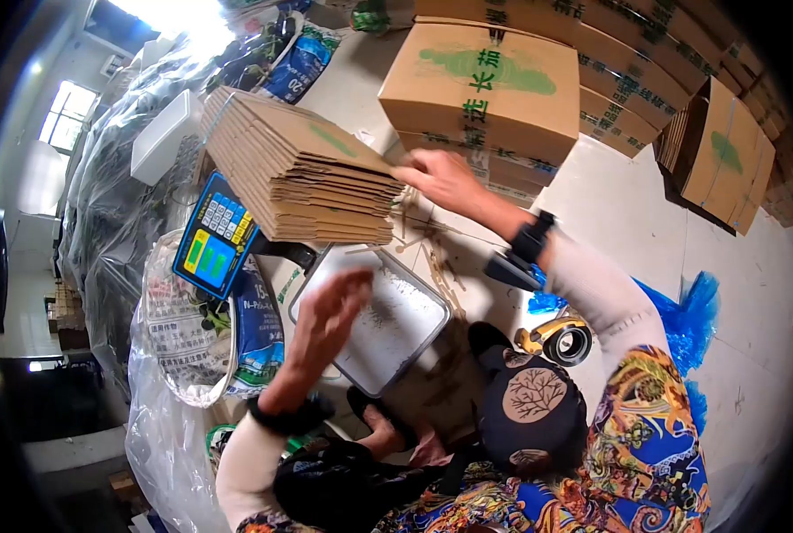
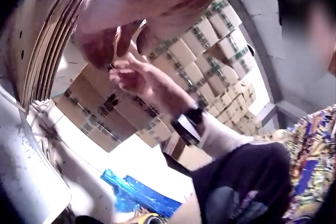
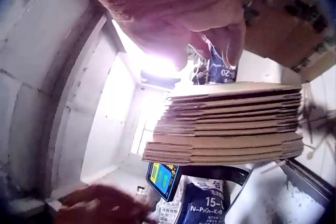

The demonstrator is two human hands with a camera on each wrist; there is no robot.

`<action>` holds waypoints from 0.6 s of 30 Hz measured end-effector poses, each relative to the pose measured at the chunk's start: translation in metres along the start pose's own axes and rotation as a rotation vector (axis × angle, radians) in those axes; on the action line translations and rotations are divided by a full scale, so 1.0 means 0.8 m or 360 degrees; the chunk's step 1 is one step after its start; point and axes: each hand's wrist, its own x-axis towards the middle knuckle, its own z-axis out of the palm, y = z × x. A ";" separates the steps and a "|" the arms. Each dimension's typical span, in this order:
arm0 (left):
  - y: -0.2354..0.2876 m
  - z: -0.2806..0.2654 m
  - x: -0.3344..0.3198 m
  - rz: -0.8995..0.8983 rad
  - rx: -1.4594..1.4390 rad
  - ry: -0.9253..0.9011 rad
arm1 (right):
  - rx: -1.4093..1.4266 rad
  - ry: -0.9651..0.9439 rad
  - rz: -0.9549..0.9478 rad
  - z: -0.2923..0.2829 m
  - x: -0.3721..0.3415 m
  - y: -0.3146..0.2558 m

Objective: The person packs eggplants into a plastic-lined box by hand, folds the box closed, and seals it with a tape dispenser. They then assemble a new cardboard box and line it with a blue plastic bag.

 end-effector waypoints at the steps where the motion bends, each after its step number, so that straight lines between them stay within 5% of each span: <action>1: 0.024 -0.007 -0.028 -0.0102 -0.0169 -0.0074 | -0.0090 -0.0059 0.0098 0.006 0.025 -0.034; 4: 0.076 -0.030 -0.099 -0.0305 -0.0404 -0.0289 | -0.0248 0.0208 -0.0312 0.064 0.091 -0.052; 6: 0.098 -0.043 -0.125 -0.0154 -0.0237 -0.0333 | -0.0335 0.0206 -0.0432 0.090 0.117 -0.076; 11: 0.090 -0.048 -0.150 -0.0032 -0.0220 -0.0185 | -0.0707 0.0072 -0.0474 0.122 0.147 -0.079; 15: 0.078 -0.053 -0.155 -0.0056 -0.0260 -0.0147 | -0.0898 0.0264 -0.0602 0.131 0.150 -0.079; 18: 0.073 -0.053 -0.162 -0.0114 -0.0334 -0.0163 | -0.0993 0.0026 -0.0255 0.122 0.151 -0.090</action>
